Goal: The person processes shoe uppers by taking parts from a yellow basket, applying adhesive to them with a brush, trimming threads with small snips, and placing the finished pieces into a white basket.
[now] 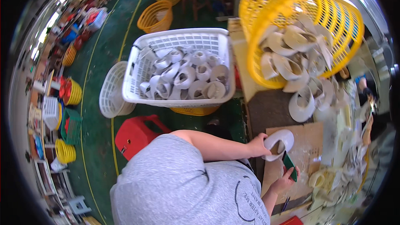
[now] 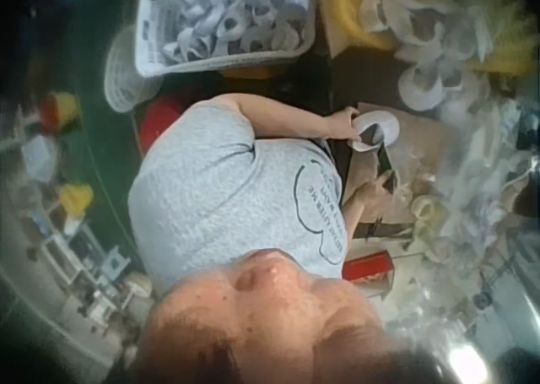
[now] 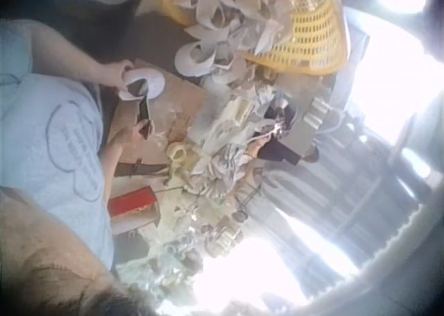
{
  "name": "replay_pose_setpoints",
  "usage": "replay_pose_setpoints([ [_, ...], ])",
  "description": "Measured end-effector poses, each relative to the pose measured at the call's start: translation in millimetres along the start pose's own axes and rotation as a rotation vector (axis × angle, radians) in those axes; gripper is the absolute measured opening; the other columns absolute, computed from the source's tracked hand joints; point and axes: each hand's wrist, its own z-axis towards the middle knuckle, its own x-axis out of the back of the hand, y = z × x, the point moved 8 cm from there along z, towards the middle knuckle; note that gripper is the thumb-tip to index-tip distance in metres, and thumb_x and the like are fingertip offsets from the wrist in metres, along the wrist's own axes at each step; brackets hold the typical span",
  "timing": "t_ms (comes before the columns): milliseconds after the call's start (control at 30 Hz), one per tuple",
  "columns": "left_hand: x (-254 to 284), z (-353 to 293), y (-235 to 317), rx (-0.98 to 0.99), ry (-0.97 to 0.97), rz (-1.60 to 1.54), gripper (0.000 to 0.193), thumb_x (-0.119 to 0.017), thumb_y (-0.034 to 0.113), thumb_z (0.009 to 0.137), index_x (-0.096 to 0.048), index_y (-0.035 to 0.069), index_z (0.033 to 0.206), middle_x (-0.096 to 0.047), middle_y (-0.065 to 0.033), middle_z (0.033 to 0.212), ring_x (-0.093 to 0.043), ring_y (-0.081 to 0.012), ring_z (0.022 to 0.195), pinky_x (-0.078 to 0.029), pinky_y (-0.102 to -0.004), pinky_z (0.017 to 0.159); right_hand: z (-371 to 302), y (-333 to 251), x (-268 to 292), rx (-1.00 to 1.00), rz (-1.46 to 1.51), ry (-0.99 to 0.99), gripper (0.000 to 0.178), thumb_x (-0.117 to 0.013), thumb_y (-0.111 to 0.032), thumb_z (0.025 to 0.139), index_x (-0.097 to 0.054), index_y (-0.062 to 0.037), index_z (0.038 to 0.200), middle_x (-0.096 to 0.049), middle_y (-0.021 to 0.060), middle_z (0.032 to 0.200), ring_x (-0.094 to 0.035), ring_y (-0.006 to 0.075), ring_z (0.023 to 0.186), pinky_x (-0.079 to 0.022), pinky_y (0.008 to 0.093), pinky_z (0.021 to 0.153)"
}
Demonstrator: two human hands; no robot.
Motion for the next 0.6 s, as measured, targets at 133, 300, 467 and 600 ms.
replay_pose_setpoints([
  [133,52,-1,5,0.101,0.017,-0.052,0.076,-0.071,0.011,0.062,-0.035,-0.004,0.126,-0.057,-0.0171,0.097,-0.059,-0.0228,0.087,-0.049,-0.0324,0.075,1,-12,-30,-0.006,-0.021,-0.011,0.020,-0.051,-0.013,0.093,-0.047,-0.0040,0.111,-0.048,0.0098,0.110,-0.055,0.0197,0.094,-0.053,0.0281,0.076],
  [300,217,-23,-18,0.108,0.321,-0.365,0.061,-0.067,0.007,0.068,-0.041,0.000,0.123,-0.056,-0.0113,0.097,-0.057,-0.0197,0.083,-0.049,-0.0320,0.072,8,-18,-75,-0.060,0.003,-0.059,0.023,-0.052,-0.014,0.093,-0.048,-0.0047,0.113,-0.049,0.0094,0.111,-0.055,0.0202,0.097,-0.053,0.0272,0.075],
  [467,383,-40,-64,0.086,0.762,-0.683,0.049,-0.065,0.016,0.073,-0.044,0.006,0.116,-0.056,-0.0051,0.091,-0.056,-0.0152,0.081,-0.047,-0.0298,0.066,-1,-15,-135,-0.144,0.080,-0.099,0.023,-0.053,-0.015,0.092,-0.048,-0.0053,0.113,-0.050,0.0095,0.109,-0.055,0.0199,0.096,-0.053,0.0272,0.073],
  [600,482,17,-89,-0.077,0.856,-0.750,0.040,-0.065,0.030,0.078,-0.050,0.008,0.107,-0.055,-0.0063,0.090,-0.053,-0.0169,0.075,-0.046,-0.0326,0.061,-10,-15,-185,-0.162,0.065,-0.210,0.021,-0.055,-0.012,0.091,-0.051,-0.0062,0.111,-0.052,0.0081,0.106,-0.057,0.0167,0.092,-0.053,0.0266,0.072],
])
